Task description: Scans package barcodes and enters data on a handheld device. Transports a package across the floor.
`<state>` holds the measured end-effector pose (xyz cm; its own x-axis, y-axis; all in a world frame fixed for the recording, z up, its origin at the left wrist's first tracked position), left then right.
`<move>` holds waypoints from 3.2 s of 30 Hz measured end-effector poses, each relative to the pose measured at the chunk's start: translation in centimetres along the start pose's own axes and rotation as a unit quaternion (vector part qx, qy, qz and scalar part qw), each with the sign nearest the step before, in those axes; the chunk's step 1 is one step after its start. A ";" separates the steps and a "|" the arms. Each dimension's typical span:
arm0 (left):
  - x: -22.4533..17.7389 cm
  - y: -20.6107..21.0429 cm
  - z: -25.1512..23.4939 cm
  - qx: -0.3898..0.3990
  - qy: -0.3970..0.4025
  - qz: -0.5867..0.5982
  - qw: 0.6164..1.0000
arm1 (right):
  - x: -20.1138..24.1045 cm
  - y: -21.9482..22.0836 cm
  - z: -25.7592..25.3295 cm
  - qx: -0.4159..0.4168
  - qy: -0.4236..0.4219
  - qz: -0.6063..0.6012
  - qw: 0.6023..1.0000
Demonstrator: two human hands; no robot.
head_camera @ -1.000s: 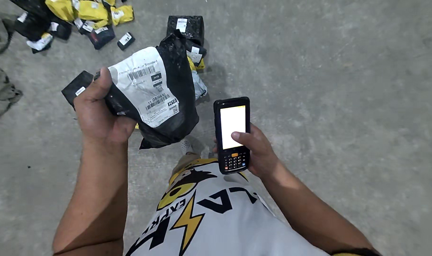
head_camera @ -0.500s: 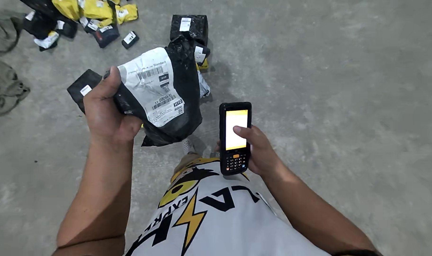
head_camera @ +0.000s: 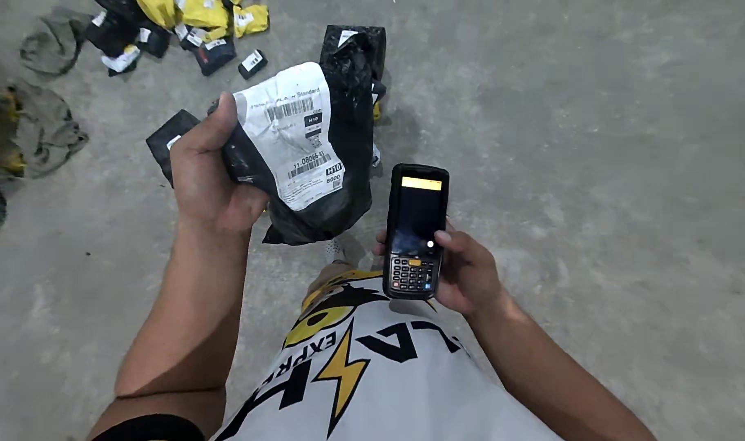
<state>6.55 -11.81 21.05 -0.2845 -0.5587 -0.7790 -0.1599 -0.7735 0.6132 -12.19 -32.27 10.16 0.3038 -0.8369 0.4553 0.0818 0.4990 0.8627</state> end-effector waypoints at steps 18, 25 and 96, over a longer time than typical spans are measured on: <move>0.0 0.8 1.4 0.041 -0.010 0.010 0.999 | -1.6 6.9 0.8 0.196 -0.007 0.031 0.980; 0.4 0.3 1.8 0.047 -0.017 0.007 0.999 | -2.0 8.1 1.1 0.213 0.012 0.017 0.977; -0.5 -0.4 3.8 0.031 -0.012 0.020 0.999 | -4.4 9.7 2.1 0.226 0.032 0.035 0.973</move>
<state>3.18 -10.02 21.69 -0.3151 -0.5809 -0.7505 -0.2050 -0.7305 0.6514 -14.74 -24.25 16.98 0.3540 -0.7816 0.5136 -0.3616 0.3921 0.8459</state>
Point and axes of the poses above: each hand's wrist, its own z-axis away from the middle knuckle, its own y-axis out of the palm, x = y × z, the point moved 6 cm from there along -z, towards the middle knuckle, and after that the axes turned 4 degrees about -x, right-handed, at the moved point
